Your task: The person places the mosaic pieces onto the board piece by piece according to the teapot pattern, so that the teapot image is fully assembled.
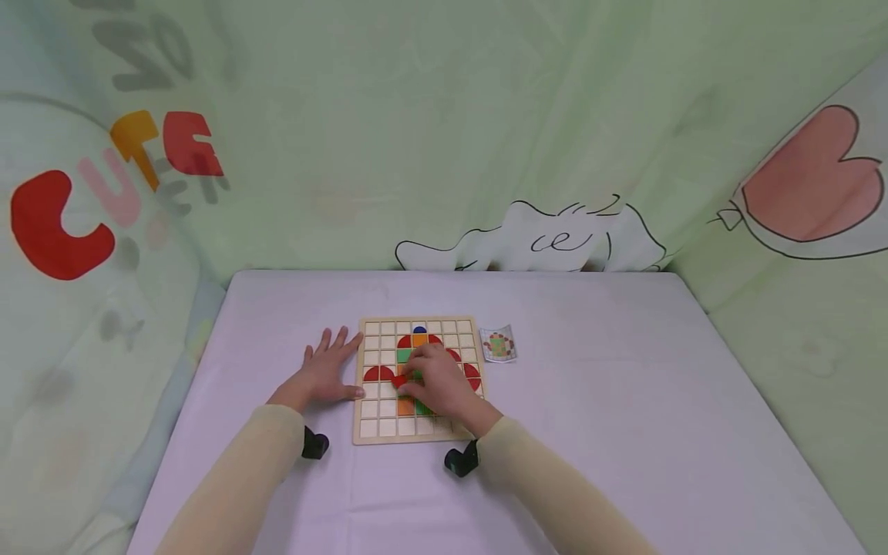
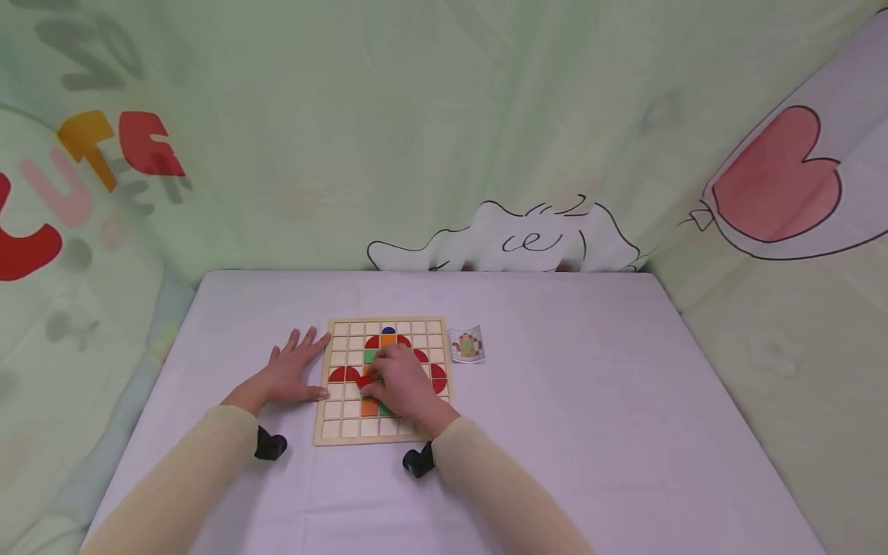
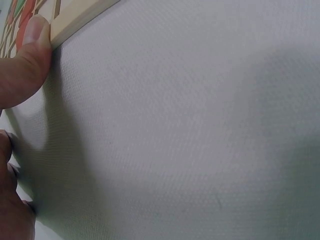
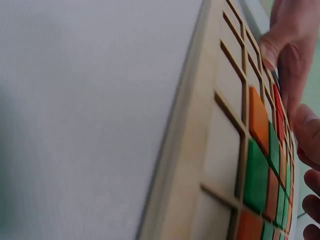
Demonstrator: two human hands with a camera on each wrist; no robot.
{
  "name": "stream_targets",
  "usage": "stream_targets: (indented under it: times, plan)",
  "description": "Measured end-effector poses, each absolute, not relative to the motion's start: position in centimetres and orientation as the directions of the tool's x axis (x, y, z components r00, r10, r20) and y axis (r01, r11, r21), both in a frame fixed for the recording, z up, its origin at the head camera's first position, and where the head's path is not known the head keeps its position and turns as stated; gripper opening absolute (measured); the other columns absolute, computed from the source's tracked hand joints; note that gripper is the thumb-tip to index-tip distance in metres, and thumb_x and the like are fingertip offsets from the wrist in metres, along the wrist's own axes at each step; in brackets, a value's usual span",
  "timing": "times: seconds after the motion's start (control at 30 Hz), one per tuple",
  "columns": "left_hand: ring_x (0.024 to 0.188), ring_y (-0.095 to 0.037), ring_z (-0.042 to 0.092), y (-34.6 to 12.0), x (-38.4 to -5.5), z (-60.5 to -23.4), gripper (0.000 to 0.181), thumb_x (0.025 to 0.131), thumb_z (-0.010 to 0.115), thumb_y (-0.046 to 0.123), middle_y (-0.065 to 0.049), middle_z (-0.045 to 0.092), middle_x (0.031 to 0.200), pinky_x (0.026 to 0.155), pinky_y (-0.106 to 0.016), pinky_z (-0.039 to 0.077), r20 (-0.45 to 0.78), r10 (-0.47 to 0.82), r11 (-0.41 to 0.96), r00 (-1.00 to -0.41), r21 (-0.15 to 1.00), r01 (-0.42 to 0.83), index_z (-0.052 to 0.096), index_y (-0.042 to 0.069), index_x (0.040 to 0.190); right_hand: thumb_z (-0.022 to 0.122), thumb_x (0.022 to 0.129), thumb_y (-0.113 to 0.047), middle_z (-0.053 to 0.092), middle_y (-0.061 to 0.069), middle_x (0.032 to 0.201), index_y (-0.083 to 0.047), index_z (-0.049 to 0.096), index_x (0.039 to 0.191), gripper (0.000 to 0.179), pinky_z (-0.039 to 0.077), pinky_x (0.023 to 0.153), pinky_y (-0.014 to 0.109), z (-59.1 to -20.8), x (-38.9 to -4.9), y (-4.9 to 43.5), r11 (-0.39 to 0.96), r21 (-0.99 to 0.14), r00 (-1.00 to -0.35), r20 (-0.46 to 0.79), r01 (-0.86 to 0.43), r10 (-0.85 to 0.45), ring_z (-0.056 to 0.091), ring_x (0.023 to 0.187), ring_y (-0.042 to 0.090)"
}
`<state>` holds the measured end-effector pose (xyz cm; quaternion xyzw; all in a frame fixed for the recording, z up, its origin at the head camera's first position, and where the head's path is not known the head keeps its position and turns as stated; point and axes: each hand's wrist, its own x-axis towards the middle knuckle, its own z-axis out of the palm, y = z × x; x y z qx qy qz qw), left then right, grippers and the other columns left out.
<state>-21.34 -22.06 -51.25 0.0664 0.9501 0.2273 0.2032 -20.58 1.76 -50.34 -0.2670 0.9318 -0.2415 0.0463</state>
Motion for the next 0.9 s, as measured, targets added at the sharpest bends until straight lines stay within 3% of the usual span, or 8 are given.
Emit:
stream_targets:
  times: [0.17,0.37,0.9]
  plan:
    - [0.158,-0.046,-0.006,-21.9,-21.4,-51.1,0.106,0.084,0.084,0.036,-0.021,0.005,0.172,0.124,-0.07,0.001,-0.36,0.223,0.887,-0.906,0.461,0.035,0.019,0.014,0.165,0.083,0.086,-0.038,0.065,0.005,0.123,-0.013,0.08,0.103,0.03,0.053,0.104,0.038,-50.6,-20.1,0.3,0.803,-0.404,-0.872,-0.028,-0.438,-0.489,0.055,0.119,0.023]
    - [0.158,-0.046,-0.007,-21.8,-21.6,-51.1,0.107,0.083,0.084,0.037,-0.02,0.004,0.172,0.124,-0.069,0.001,-0.367,0.221,0.889,-0.904,0.457,0.031,0.018,0.015,0.165,0.083,0.083,-0.044,0.066,0.003,0.125,-0.017,0.081,0.103,0.034,0.051,0.107,0.039,-50.8,-19.9,-0.6,0.833,-0.336,-0.879,-0.03,-0.439,-0.476,0.055,0.121,0.022]
    - [0.158,-0.046,-0.006,-21.9,-21.5,-51.1,0.107,0.083,0.084,0.037,-0.02,0.005,0.172,0.124,-0.069,0.001,-0.37,0.211,0.892,-0.905,0.452,0.023,0.019,0.014,0.165,0.084,0.083,-0.043,0.066,0.003,0.123,-0.016,0.08,0.106,0.035,0.052,0.105,0.038,-50.4,-19.6,-1.0,0.84,-0.251,-0.866,-0.015,-0.481,-0.5,0.056,0.117,0.021]
